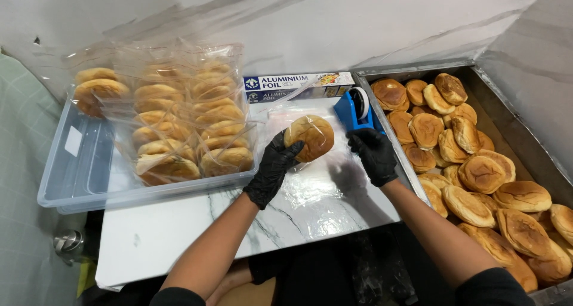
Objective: Packaging individual bread buns into plastic bags and organizing them in a container.
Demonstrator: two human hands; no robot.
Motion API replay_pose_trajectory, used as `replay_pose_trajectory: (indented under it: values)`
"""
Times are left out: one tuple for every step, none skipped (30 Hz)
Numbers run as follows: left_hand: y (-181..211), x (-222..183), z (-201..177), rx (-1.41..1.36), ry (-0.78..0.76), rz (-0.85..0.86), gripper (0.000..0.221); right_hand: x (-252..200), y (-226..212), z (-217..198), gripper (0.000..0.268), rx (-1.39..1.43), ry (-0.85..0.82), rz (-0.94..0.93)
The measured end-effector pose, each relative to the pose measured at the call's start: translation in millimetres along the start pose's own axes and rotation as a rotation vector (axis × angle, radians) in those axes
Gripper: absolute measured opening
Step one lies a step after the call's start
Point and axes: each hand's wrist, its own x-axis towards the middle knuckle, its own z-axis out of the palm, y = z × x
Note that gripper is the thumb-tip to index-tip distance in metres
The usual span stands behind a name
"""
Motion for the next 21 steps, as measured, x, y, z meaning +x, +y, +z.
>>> replay_pose_trajectory:
  values:
    - [-9, 9, -7, -0.001, -0.001, 0.001, 0.059, -5, -10, 1, 0.014, -0.001, 0.0, -0.001]
    - [-18, 18, -14, 0.017, 0.004, 0.043, 0.058, -10, -20, 1, 0.016, -0.078, 0.068, -0.151]
    - [-27, 28, -21, 0.034, 0.008, 0.084, 0.057, -15, -31, 1, 0.023, -0.156, 0.136, -0.301]
    - [-25, 21, -16, 0.032, 0.007, 0.087, 0.057, -27, -47, 10, 0.023, -0.157, 0.136, -0.304]
    - [-23, 13, -11, 0.108, -0.005, 0.15, 0.053, -40, -64, 18, 0.031, -0.14, 0.076, -0.307]
    - [-21, 6, -7, 0.184, -0.015, 0.214, 0.049, -52, -81, 27, 0.039, -0.121, 0.017, -0.309]
    - [-20, -4, -1, 0.183, -0.015, 0.217, 0.049, -57, -79, 31, 0.039, -0.121, 0.016, -0.312]
    - [-20, -14, 5, 0.143, -0.147, 0.287, 0.056, -63, -78, 35, 0.053, -0.098, -0.096, -0.286]
    - [-20, -23, 10, 0.101, -0.279, 0.356, 0.064, -70, -76, 38, 0.07, -0.075, -0.208, -0.26]
    - [-11, -39, 17, 0.101, -0.28, 0.356, 0.064, -69, -72, 41, 0.07, -0.076, -0.208, -0.259]
    - [-2, -54, 24, 0.323, -0.292, 0.444, 0.055, -69, -68, 44, 0.082, 0.092, -0.249, -0.13]
    - [8, -69, 31, 0.544, -0.302, 0.531, 0.049, -68, -64, 46, 0.096, 0.257, -0.289, -0.001]
    - [4, -72, 31, 0.543, -0.304, 0.531, 0.049, -66, -85, 44, 0.096, 0.256, -0.287, -0.002]
    - [2, -76, 32, 0.591, -0.312, 0.54, 0.052, -63, -106, 41, 0.079, 0.266, -0.193, 0.149]
    - [-1, -79, 32, 0.639, -0.32, 0.549, 0.054, -61, -127, 39, 0.063, 0.276, -0.098, 0.299]
    - [-5, -82, 33, 0.638, -0.318, 0.55, 0.054, -60, -122, 42, 0.063, 0.275, -0.099, 0.298]
    - [-8, -85, 34, 0.71, -0.327, 0.562, 0.058, -60, -116, 45, 0.057, 0.412, -0.01, 0.295]
    - [-11, -87, 35, 0.782, -0.335, 0.573, 0.062, -59, -110, 49, 0.052, 0.55, 0.081, 0.291]
    - [-20, -82, 34, 0.782, -0.333, 0.574, 0.062, -58, -105, 48, 0.052, 0.55, 0.079, 0.29]
    - [-29, -77, 32, 0.959, -0.279, 0.659, 0.065, -57, -100, 48, 0.042, 0.648, 0.104, 0.35]
    - [-38, -72, 31, 1.137, -0.222, 0.742, 0.069, -56, -95, 47, 0.032, 0.746, 0.13, 0.41]
